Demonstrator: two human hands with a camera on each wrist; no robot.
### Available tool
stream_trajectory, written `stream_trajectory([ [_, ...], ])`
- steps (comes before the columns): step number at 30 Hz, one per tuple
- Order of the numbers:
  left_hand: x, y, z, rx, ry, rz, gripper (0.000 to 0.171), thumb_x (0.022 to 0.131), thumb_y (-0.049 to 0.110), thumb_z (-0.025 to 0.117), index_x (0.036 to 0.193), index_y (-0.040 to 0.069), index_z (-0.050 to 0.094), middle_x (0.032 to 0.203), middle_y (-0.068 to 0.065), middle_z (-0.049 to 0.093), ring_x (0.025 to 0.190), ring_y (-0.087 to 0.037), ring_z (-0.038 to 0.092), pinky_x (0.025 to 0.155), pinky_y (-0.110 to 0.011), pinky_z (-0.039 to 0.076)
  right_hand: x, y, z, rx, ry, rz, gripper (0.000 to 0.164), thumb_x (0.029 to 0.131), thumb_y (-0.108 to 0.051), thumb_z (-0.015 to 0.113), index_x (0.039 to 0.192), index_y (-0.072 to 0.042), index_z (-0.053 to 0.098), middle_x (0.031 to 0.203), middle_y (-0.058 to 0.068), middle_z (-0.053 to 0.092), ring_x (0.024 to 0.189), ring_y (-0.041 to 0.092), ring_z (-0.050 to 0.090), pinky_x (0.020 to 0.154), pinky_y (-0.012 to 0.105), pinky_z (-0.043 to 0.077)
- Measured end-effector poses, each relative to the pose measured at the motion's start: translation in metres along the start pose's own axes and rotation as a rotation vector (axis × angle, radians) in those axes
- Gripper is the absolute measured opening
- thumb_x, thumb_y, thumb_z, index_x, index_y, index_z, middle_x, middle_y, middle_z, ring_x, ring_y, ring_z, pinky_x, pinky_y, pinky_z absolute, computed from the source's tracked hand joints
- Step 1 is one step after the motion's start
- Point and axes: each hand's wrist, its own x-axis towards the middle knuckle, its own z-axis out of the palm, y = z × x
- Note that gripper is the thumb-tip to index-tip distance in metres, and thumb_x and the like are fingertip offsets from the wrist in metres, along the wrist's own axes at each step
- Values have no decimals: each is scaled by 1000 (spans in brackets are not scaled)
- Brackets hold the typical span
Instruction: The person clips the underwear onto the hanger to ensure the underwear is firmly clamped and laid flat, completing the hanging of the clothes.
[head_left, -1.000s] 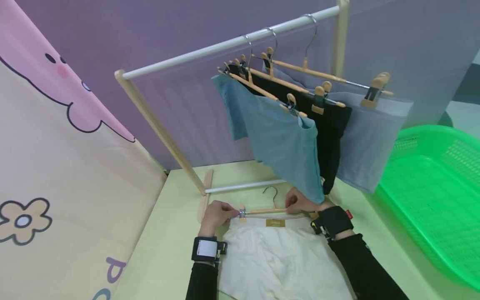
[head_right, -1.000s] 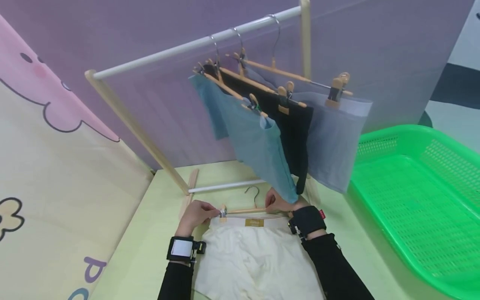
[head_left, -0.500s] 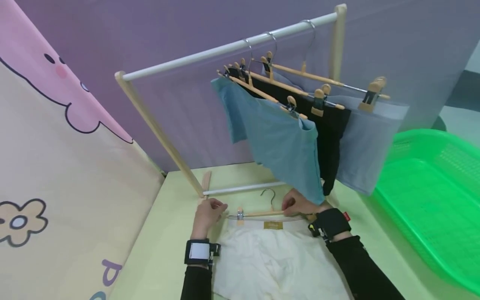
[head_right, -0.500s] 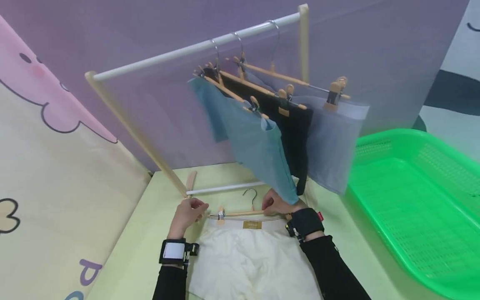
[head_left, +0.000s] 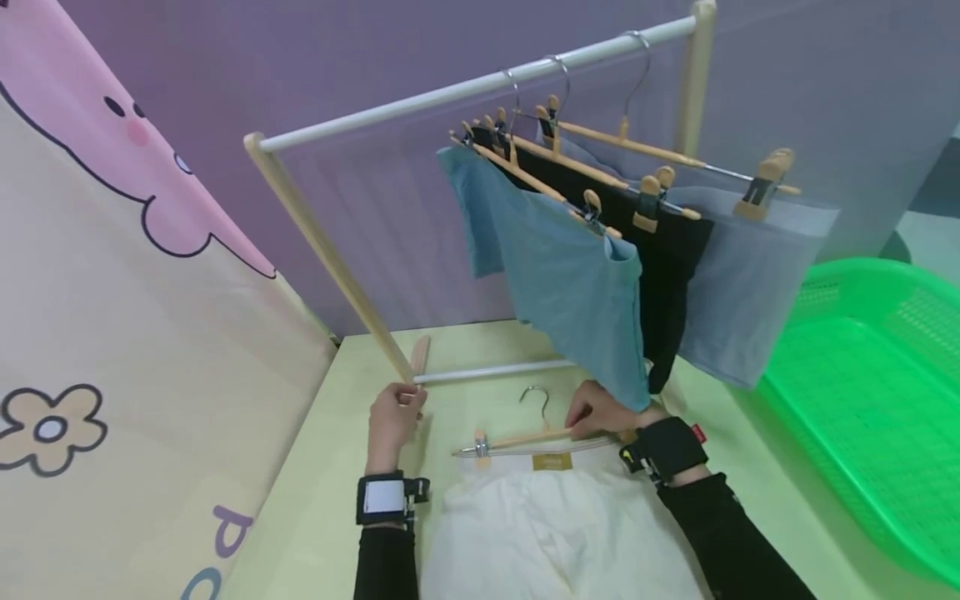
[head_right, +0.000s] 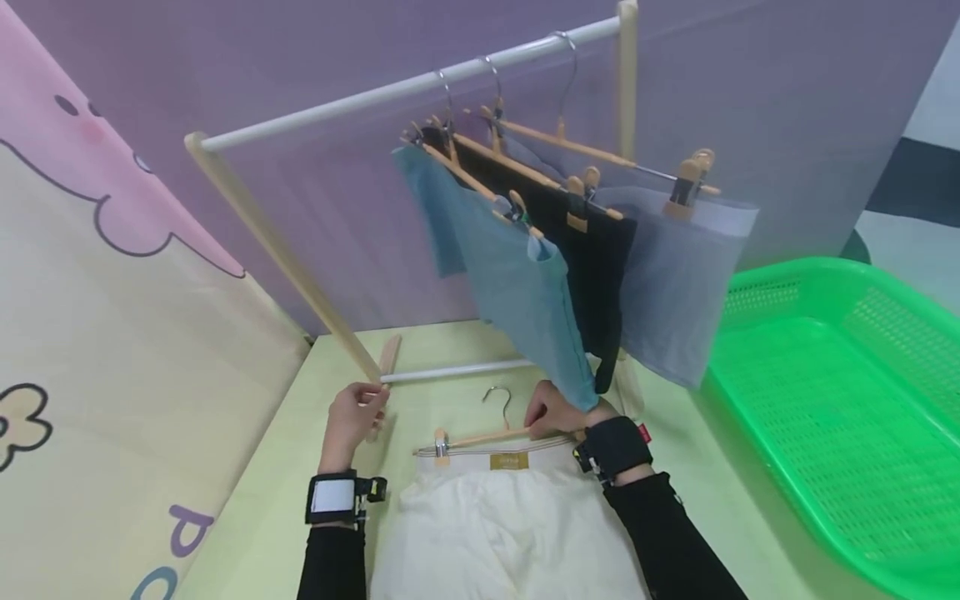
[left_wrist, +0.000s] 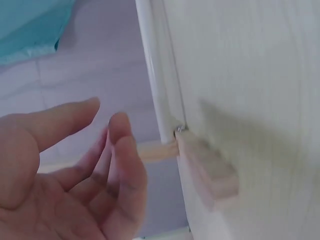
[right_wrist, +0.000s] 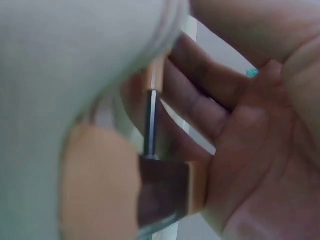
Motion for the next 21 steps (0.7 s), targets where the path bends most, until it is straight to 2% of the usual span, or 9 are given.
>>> stream_trajectory([
  [3, 1, 0, -2, -2, 74, 7, 34, 97, 21, 63, 122, -2, 58, 105, -22, 70, 80, -31, 72, 60, -30, 52, -1, -1, 1, -3, -25, 56, 18, 86, -12, 76, 101, -1, 77, 93, 7, 76, 82, 13, 71, 71, 21, 55],
  [6, 4, 4, -8, -2, 142, 17, 40, 98, 22, 62, 128, -2, 52, 110, -23, 70, 87, -33, 71, 68, -38, 55, 0, 0, 3, 6, -38, 61, 16, 86, -13, 77, 100, -4, 78, 92, 5, 77, 81, 11, 70, 71, 21, 55],
  [9, 12, 12, -15, -5, 181, 21, 49, 98, 23, 62, 136, -2, 43, 117, -23, 66, 97, -36, 69, 76, -46, 55, 2, 2, 8, 27, -48, 48, 16, 86, -12, 76, 100, -4, 78, 91, 4, 77, 77, 9, 70, 69, 21, 55],
  [15, 36, 32, -28, -1, 225, 78, 66, 98, 26, 62, 144, -5, 28, 131, -29, 50, 117, -43, 55, 94, -54, 47, 4, 2, 19, 30, 17, -6, 10, 85, -7, 76, 94, -2, 78, 80, 1, 75, 66, 3, 65, 64, 20, 54],
  [18, 48, 39, -32, 10, 219, 107, 75, 98, 30, 62, 146, -9, 20, 139, -36, 41, 126, -48, 47, 104, -55, 41, 4, 0, 22, 17, 62, -6, 6, 85, -6, 75, 90, -3, 77, 77, -1, 72, 65, 3, 61, 63, 21, 52],
  [21, 60, 44, -35, -4, 212, 118, 80, 98, 31, 61, 147, -10, 14, 142, -39, 37, 129, -52, 44, 108, -56, 39, 4, -5, 24, 20, 75, 23, 3, 87, -7, 73, 88, -5, 76, 78, -2, 70, 68, 4, 60, 63, 22, 51],
])
